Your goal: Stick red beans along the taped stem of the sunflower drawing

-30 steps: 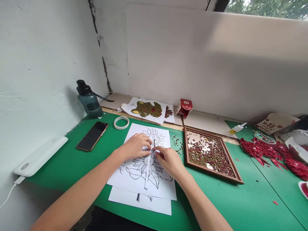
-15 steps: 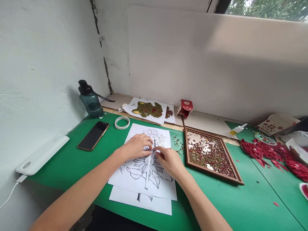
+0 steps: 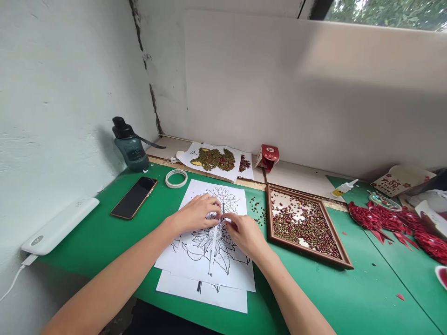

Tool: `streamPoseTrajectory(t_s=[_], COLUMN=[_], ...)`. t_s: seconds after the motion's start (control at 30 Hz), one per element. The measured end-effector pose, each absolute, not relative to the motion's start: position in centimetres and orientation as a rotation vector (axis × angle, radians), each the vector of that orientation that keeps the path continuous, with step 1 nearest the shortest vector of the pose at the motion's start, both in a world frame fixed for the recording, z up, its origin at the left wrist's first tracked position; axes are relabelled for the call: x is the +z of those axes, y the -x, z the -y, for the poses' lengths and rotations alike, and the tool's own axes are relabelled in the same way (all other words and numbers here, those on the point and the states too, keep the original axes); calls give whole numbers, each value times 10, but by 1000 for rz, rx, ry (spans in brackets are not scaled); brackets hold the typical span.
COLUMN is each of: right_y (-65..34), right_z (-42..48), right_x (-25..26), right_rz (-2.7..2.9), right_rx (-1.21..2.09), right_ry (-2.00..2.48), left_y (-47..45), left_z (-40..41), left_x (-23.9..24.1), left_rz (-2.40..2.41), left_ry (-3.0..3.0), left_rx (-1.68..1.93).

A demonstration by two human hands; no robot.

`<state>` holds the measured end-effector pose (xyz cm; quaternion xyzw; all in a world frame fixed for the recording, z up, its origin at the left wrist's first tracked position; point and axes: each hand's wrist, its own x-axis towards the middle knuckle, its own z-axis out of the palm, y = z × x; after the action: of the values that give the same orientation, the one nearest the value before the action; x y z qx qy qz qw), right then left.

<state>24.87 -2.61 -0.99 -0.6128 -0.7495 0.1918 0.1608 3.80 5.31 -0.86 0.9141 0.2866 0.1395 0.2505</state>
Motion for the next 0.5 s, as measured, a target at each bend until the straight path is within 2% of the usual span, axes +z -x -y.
streamPoseTrajectory(t_s=[0.5], right_y=[-248], right_z=[26], right_x=[-12], right_rz=[2132], right_rx=[530], right_ry=[1747], left_y=[-36], left_z=[-54], left_x=[-14], left_rz=[-767], left_ry=[-2464], left_rx=[363])
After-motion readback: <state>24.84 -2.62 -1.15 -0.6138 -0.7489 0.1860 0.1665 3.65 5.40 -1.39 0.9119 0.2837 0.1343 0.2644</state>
